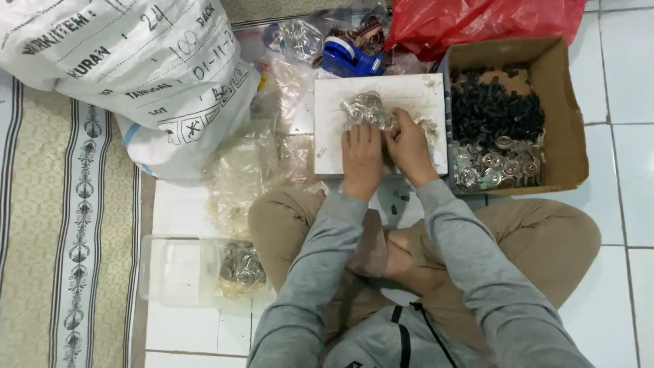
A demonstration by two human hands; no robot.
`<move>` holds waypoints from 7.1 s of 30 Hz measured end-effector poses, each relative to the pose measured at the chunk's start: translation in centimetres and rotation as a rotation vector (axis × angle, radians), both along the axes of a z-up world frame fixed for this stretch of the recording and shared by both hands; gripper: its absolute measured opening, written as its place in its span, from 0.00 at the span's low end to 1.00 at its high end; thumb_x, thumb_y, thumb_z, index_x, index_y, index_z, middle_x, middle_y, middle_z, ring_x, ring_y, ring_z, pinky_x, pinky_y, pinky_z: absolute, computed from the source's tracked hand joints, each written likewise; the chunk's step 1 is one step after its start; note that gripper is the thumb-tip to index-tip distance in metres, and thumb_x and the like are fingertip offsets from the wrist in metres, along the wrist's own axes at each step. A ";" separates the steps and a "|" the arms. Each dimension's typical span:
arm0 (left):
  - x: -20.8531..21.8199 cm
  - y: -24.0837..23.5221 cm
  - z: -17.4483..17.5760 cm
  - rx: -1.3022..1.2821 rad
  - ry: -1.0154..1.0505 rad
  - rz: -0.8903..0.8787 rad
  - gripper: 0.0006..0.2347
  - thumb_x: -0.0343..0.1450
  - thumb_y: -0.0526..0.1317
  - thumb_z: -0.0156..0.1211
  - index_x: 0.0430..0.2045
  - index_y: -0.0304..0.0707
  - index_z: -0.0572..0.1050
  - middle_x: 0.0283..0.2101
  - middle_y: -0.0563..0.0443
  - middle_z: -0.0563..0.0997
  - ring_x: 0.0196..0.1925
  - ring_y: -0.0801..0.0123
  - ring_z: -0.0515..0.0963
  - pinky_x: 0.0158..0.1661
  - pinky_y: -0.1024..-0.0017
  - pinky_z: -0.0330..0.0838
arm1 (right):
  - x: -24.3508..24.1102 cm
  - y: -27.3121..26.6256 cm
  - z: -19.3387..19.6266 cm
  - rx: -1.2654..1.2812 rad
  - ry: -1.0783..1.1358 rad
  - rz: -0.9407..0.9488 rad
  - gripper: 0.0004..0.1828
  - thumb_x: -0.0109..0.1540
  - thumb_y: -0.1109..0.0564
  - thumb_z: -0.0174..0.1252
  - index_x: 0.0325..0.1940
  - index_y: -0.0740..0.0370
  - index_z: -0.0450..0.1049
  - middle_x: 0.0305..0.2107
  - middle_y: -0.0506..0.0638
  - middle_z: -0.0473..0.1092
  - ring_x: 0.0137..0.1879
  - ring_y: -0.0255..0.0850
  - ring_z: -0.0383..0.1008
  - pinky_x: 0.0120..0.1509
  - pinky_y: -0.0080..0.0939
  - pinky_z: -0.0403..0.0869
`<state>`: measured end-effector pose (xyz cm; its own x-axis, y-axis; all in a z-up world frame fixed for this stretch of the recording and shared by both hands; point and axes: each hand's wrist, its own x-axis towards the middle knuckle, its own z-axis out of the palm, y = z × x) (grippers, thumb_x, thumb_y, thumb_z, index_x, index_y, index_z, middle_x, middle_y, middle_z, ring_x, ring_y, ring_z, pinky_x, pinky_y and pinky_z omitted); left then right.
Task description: The person sits on the floor and packs small metal hardware pieces into clear plastic bags. They gather the pieces from a white box, place them into bags, and set the filled bags aside. The process is repeated multiple times with different batches of hardware.
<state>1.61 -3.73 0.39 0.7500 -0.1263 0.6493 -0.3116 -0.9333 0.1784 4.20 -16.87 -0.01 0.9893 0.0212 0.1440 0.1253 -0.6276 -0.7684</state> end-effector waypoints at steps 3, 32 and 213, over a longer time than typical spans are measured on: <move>-2.6 -1.2 0.8 0.111 0.259 0.045 0.15 0.72 0.35 0.60 0.54 0.38 0.74 0.54 0.35 0.76 0.57 0.49 0.74 0.61 0.56 0.63 | 1.1 -1.4 -0.8 0.058 0.056 0.028 0.26 0.60 0.60 0.68 0.59 0.72 0.72 0.36 0.63 0.73 0.40 0.54 0.77 0.43 0.51 0.77; -1.1 -3.2 2.1 0.183 0.812 0.164 0.25 0.69 0.47 0.52 0.64 0.49 0.67 0.69 0.36 0.64 0.66 0.41 0.64 0.64 0.43 0.58 | 22.7 3.6 4.0 -0.304 0.612 0.176 0.08 0.70 0.54 0.58 0.51 0.57 0.77 0.49 0.53 0.74 0.54 0.48 0.73 0.59 0.51 0.72; -29.2 19.2 11.7 -0.759 0.596 0.376 0.23 0.73 0.33 0.54 0.63 0.18 0.64 0.67 0.12 0.59 0.70 0.22 0.59 0.67 0.39 0.55 | -13.7 5.7 5.4 -0.061 0.093 0.102 0.15 0.63 0.63 0.58 0.54 0.70 0.75 0.36 0.63 0.73 0.42 0.56 0.79 0.44 0.54 0.78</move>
<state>-27.63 15.51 12.05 0.8819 0.4704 -0.0292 0.3086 -0.5295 0.7902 -9.47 -11.14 5.39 0.9907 0.1278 0.0473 0.1207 -0.6612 -0.7404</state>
